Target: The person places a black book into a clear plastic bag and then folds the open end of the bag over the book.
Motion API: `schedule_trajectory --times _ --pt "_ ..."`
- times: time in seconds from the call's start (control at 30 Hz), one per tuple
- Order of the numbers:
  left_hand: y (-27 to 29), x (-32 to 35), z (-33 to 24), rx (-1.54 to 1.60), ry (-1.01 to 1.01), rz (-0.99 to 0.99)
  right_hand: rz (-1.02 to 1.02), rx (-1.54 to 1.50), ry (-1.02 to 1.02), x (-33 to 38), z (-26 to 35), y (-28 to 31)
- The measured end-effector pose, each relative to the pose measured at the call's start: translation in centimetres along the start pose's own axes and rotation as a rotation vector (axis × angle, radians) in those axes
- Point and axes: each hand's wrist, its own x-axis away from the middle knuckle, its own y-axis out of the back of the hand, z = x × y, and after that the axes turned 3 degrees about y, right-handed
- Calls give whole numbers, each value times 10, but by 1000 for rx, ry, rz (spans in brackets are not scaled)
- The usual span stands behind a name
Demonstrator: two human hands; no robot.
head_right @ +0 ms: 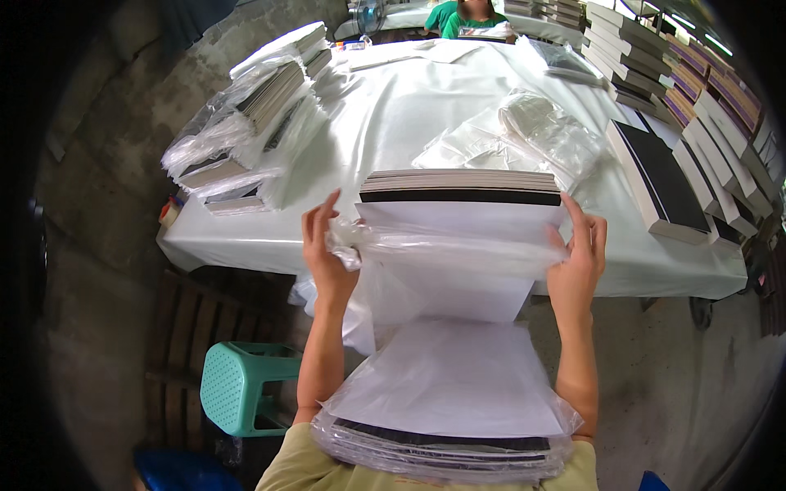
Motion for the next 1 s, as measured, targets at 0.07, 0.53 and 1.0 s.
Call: schedule_trajectory --times 0.07,0.53,1.0 --pt "-6 0 -1 45 -45 -51 -68 29 7 -4 -3 -2" --pt "18 22 57 777 738 1225 836 -1240 -863 25 -33 60" --pt "-60 226 243 979 1255 536 724 -486 -634 260 -203 -42"
